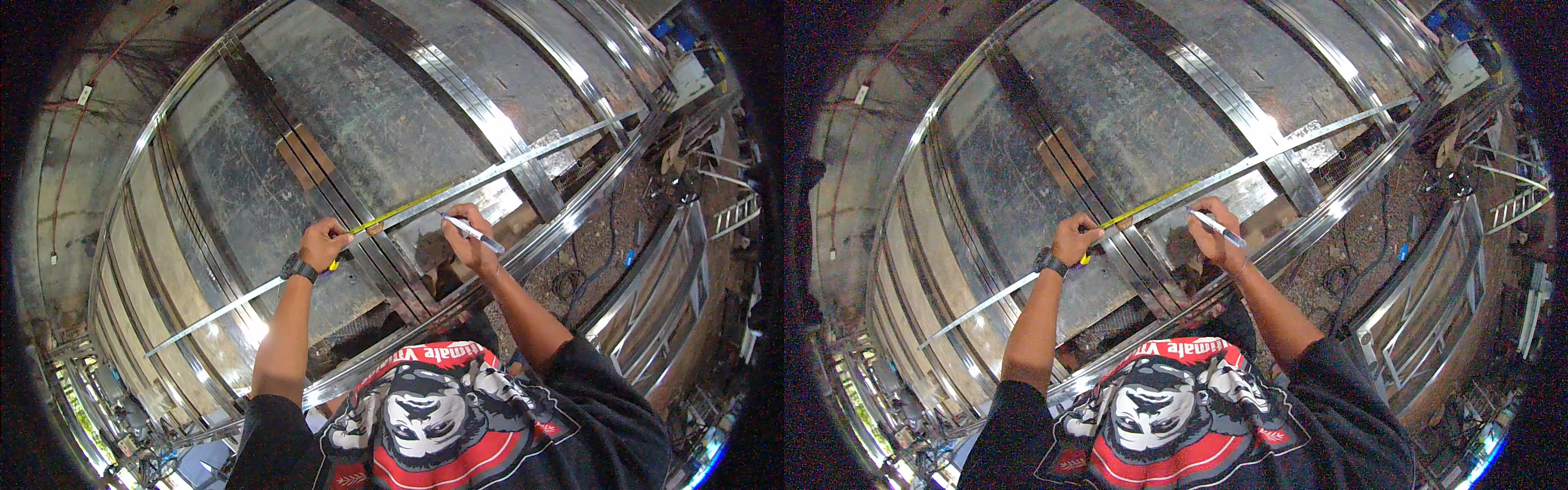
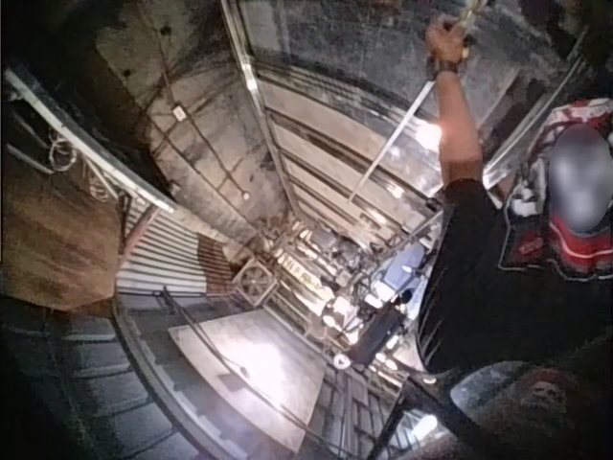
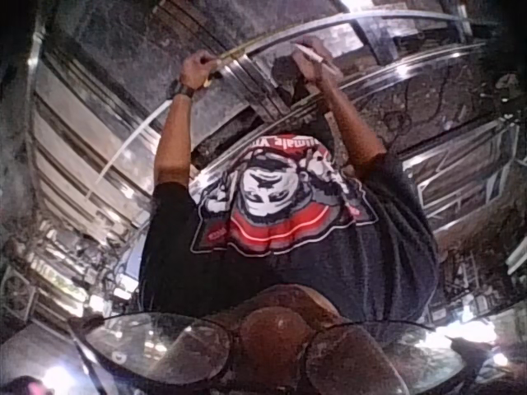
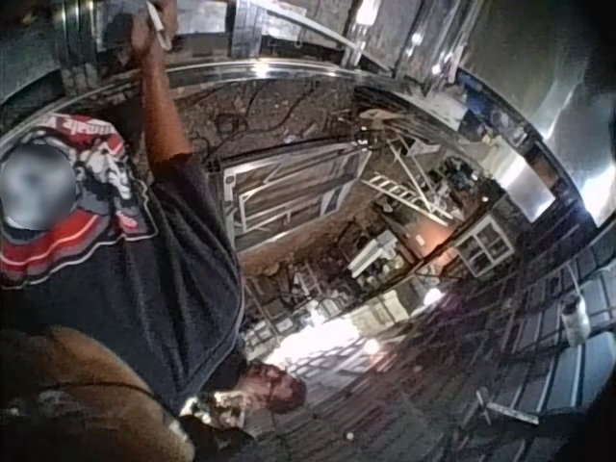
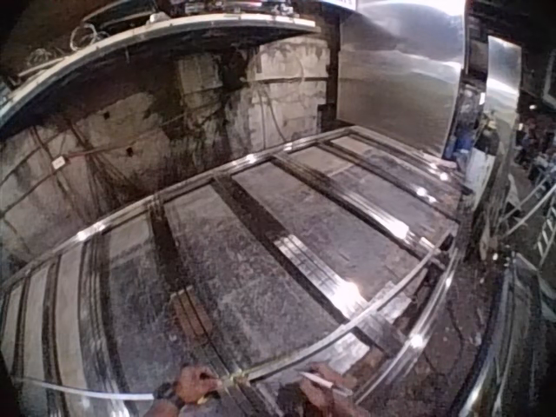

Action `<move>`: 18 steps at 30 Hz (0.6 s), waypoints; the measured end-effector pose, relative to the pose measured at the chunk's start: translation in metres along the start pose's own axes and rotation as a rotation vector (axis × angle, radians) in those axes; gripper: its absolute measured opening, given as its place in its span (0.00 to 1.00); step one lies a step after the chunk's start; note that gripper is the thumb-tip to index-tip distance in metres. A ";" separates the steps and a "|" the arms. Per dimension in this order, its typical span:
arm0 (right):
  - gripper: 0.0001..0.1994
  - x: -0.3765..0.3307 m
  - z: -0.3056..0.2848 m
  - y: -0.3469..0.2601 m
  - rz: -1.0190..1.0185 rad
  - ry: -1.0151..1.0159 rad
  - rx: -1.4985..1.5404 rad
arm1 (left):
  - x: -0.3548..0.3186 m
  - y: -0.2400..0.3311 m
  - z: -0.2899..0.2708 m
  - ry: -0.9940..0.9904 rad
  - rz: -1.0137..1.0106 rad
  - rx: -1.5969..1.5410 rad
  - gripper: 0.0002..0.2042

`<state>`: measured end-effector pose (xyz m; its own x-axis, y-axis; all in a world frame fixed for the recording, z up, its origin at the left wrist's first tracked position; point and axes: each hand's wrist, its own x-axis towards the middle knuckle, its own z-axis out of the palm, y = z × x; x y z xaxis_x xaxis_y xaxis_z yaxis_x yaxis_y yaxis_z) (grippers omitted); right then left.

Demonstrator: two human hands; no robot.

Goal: The person measures a metal frame structure using a tape measure and marks measurement points with a marker. The person repeatedly extends the tape measure across different sections of the frame and makes marks at specific intervals.

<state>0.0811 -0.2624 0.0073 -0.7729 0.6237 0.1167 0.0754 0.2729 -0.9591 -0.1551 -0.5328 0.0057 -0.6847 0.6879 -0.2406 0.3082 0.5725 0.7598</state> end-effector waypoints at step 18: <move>0.08 0.023 0.028 0.010 -0.363 0.022 -0.108 | -0.002 0.012 -0.003 -0.004 -0.071 0.011 0.10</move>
<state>0.0461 -0.2659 -0.0070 -0.7482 0.4872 0.4504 -0.1341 0.5537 -0.8218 -0.1519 -0.5288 0.0171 -0.7023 0.6472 -0.2965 0.2658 0.6248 0.7342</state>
